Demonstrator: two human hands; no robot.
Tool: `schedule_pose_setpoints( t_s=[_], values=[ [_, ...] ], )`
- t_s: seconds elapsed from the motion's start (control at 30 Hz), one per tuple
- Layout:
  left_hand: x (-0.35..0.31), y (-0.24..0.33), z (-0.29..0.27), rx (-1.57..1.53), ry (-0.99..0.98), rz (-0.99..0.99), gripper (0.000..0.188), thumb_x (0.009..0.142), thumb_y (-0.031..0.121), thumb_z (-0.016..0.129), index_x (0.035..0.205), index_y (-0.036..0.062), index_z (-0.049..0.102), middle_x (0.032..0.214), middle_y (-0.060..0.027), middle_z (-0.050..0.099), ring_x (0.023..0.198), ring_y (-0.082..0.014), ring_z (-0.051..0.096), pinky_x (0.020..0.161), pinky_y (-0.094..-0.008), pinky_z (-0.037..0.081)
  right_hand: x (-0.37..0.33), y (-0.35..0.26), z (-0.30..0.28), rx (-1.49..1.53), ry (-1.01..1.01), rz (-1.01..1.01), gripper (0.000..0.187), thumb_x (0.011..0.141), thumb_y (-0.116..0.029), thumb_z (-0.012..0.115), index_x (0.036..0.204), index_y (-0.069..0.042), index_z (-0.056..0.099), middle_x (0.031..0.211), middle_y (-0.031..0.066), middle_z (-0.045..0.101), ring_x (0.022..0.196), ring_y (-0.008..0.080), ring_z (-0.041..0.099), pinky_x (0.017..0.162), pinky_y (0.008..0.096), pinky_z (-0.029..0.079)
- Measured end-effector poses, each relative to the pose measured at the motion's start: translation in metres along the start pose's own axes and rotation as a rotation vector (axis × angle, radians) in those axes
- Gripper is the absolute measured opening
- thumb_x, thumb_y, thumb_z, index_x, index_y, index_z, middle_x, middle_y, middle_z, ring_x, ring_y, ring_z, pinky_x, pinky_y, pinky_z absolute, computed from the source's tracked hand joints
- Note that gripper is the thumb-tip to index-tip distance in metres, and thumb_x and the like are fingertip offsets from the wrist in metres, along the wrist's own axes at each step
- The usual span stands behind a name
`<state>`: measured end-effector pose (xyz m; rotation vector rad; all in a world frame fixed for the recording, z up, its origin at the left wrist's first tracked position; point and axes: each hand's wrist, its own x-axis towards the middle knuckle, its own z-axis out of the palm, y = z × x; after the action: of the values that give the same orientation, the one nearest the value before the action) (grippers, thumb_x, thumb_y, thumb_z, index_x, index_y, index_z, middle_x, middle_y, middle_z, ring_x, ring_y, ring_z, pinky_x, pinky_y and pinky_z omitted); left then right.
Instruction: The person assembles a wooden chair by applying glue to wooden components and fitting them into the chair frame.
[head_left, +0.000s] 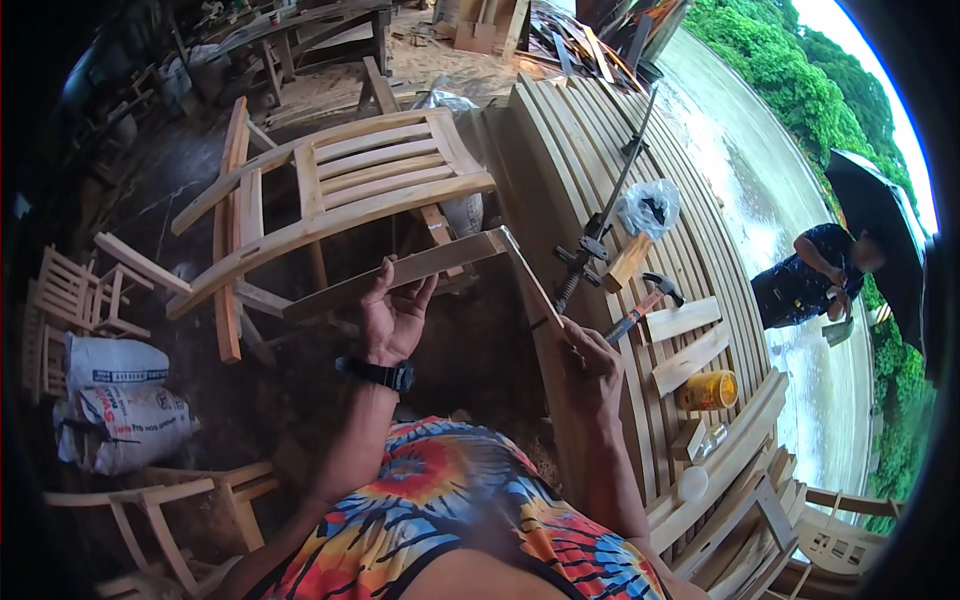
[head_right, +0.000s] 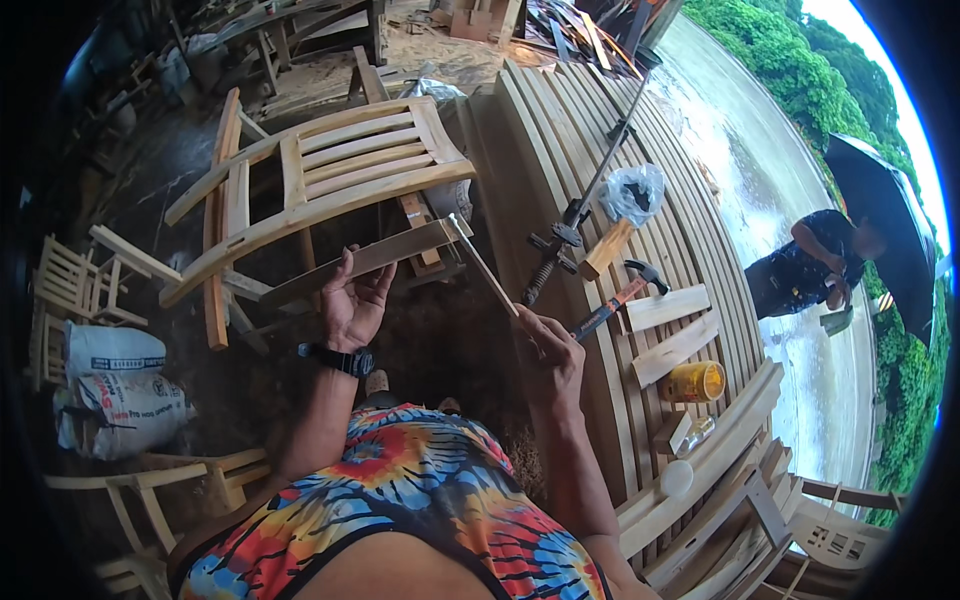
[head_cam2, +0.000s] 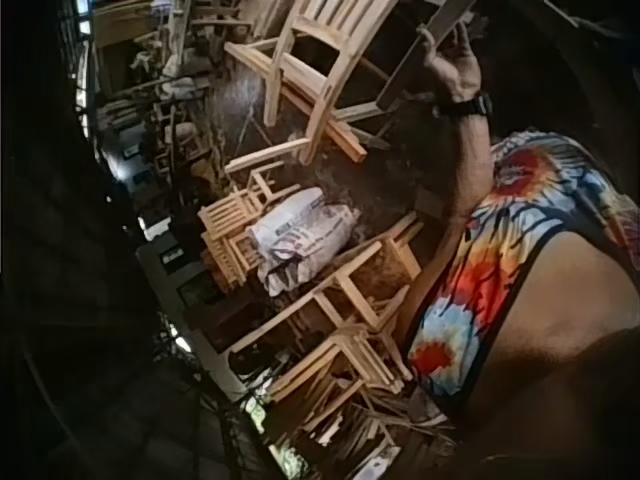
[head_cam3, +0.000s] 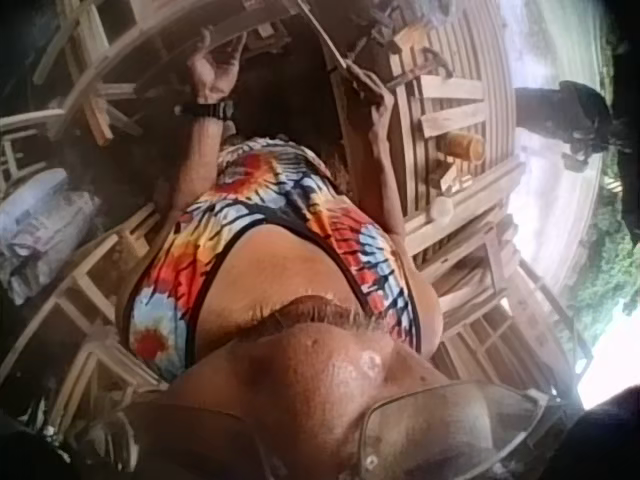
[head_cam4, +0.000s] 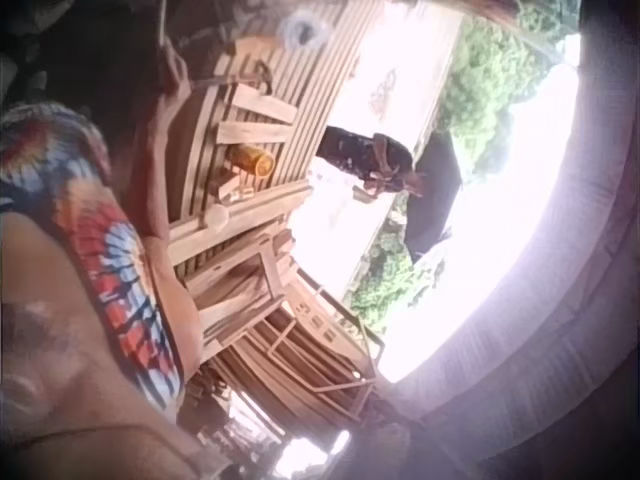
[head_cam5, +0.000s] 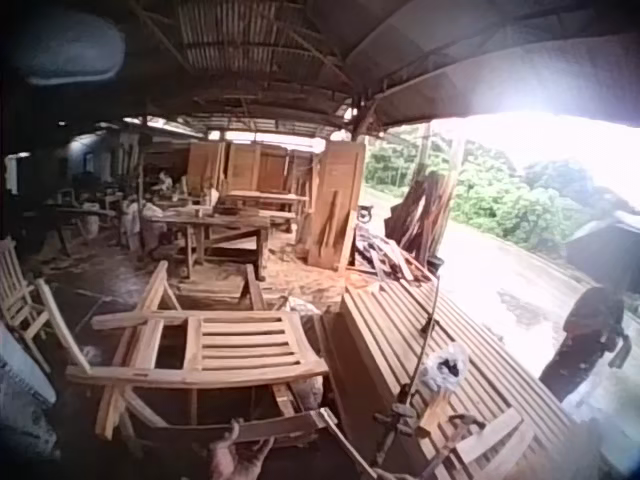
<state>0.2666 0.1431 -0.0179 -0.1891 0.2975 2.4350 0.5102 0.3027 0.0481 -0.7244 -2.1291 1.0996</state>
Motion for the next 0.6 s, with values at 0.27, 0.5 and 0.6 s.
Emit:
schedule_pose_setpoints(
  t_s=[0.27, 0.5, 0.6],
  values=[
    [-0.012, 0.005, -0.003, 0.003, 0.007, 0.074, 0.017, 0.094, 0.018, 0.073, 0.107, 0.0078, 0.069, 0.112, -0.0124, 0.072, 0.111, -0.029, 0.069, 0.105, -0.0519, 0.055, 0.005, -0.002, 0.005, -0.081, -0.066, -0.106, 0.035, 0.09, 0.005, 0.066, 0.119, -0.012, 0.075, 0.104, 0.0151, 0.075, 0.095, 0.0247, 0.075, 0.082, 0.0323, 0.059],
    [-0.015, 0.01, -0.001, -0.005, -0.017, 0.089, 0.017, 0.094, 0.017, 0.073, 0.108, 0.0085, 0.07, 0.114, -0.0129, 0.072, 0.112, -0.029, 0.068, 0.106, -0.0517, 0.055, 0.007, 0.001, 0.008, -0.069, -0.082, -0.116, 0.034, 0.091, 0.003, 0.066, 0.119, -0.012, 0.075, 0.105, 0.0161, 0.075, 0.095, 0.025, 0.075, 0.081, 0.0324, 0.059],
    [-0.016, 0.01, -0.002, -0.01, -0.037, 0.089, 0.017, 0.094, 0.017, 0.073, 0.108, 0.0088, 0.069, 0.116, -0.0129, 0.072, 0.113, -0.029, 0.068, 0.106, -0.052, 0.054, 0.006, 0.002, 0.012, -0.097, -0.085, -0.095, 0.031, 0.091, 0.002, 0.066, 0.118, -0.011, 0.076, 0.104, 0.0163, 0.075, 0.096, 0.0252, 0.075, 0.081, 0.0318, 0.059]
  ],
)
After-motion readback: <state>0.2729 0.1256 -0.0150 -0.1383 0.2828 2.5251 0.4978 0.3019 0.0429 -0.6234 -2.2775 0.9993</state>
